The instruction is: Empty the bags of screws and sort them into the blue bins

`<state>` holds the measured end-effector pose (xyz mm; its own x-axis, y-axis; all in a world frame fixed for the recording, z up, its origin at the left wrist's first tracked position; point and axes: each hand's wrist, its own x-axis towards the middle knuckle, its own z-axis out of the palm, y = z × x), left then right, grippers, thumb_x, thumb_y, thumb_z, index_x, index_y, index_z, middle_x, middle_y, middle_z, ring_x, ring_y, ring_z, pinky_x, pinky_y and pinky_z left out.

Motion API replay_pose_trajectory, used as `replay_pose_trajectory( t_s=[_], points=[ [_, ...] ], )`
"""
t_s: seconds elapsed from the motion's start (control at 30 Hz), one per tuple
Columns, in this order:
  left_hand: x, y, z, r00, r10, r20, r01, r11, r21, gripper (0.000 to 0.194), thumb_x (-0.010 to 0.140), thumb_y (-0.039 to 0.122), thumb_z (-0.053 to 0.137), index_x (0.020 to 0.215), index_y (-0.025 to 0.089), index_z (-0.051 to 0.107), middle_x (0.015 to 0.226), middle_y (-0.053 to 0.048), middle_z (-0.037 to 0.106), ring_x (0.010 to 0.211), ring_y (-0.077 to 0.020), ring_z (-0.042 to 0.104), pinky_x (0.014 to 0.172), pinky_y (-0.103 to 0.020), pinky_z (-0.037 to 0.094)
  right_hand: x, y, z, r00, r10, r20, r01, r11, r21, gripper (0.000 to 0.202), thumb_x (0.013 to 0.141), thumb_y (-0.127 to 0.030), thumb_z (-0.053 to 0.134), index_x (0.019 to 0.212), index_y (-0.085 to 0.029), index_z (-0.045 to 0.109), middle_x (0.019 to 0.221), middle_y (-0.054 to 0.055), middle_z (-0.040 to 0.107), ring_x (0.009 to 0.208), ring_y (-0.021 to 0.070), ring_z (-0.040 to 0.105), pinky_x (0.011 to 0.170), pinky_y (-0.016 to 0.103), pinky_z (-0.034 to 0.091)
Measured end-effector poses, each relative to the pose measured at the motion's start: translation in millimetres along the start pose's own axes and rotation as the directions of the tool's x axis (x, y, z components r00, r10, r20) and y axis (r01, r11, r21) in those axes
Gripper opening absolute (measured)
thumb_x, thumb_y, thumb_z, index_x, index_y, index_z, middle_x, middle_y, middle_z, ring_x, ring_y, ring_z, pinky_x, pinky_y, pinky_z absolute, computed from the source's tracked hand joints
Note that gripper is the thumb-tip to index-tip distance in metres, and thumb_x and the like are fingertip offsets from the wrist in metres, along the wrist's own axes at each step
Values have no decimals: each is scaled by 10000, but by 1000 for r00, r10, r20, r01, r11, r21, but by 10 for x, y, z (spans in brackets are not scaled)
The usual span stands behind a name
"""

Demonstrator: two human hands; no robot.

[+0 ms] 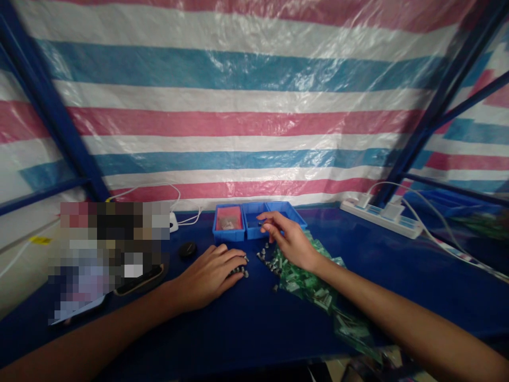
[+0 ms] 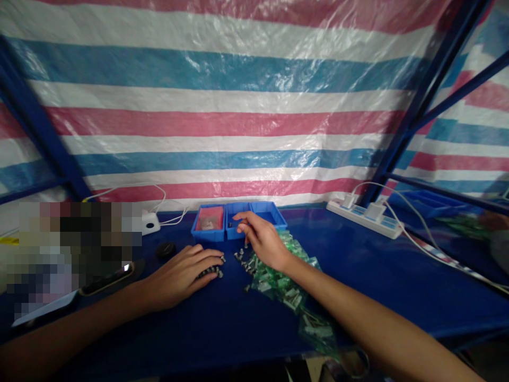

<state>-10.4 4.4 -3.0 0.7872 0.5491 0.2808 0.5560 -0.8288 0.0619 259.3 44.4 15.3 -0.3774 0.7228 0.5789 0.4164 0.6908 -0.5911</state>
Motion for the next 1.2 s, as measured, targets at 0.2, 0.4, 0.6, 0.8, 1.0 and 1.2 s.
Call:
replay_pose_trajectory(
  t_s=[0.2, 0.4, 0.6, 0.8, 1.0, 1.2],
  points=[
    [4, 0, -12, 1000, 1, 18, -1, 1000, 13, 315, 1126, 369, 474, 1382, 274, 632, 1437, -40, 635, 1193, -244, 590, 1042, -408, 435, -4, 34, 8, 1000, 1, 26, -1, 1000, 22, 238, 1116, -312, 463, 1314, -248, 581, 951, 23, 700, 676, 157, 639, 682, 332, 550],
    [-3, -12, -12, 999, 28, 21, -28, 999, 20, 407, 1126, 369, 478, 1526, 313, 530, 1613, -18, 512, 1279, -268, 558, 1054, -426, 448, -10, 40, 1, 999, -2, 52, 2, 1000, 12, 249, 1116, -295, 462, 1331, -248, 578, 960, 22, 700, 692, 153, 644, 689, 330, 555],
    [8, 10, -39, 999, 38, 34, -38, 999, -2, 367, 1129, 352, 471, 1461, 247, 587, 1507, -52, 602, 1276, -257, 568, 1086, -423, 436, -16, 20, 3, 997, -3, 72, 3, 1000, -4, 256, 1115, -312, 470, 1333, -248, 588, 971, 26, 709, 711, 160, 648, 700, 329, 553],
    [8, 16, -45, 999, 24, 26, -24, 1000, -6, 340, 1122, 344, 490, 1424, 248, 611, 1409, -62, 614, 1209, -248, 583, 1042, -399, 451, -23, 8, -1, 997, -14, 79, 15, 1000, -22, 262, 1113, -321, 475, 1322, -228, 603, 983, 44, 719, 764, 178, 662, 719, 324, 553],
    [-1, -30, -2, 1000, 4, -12, -4, 1000, -25, 315, 1125, 334, 480, 1387, 259, 638, 1301, -58, 634, 1148, -234, 595, 1005, -378, 454, -34, 0, 3, 995, -36, 89, 38, 999, -17, 261, 1111, -313, 481, 1312, -220, 618, 987, 56, 727, 835, 195, 694, 740, 329, 560],
    [-11, -55, 54, 999, 8, -41, -9, 1000, -11, 274, 1124, 312, 489, 1314, 260, 679, 1192, -41, 670, 1080, -219, 606, 957, -364, 446, -30, -63, -2, 994, -46, 101, 51, 998, -45, 264, 1100, -285, 492, 1309, -205, 633, 1058, 76, 743, 875, 204, 704, 788, 353, 563]
  ],
)
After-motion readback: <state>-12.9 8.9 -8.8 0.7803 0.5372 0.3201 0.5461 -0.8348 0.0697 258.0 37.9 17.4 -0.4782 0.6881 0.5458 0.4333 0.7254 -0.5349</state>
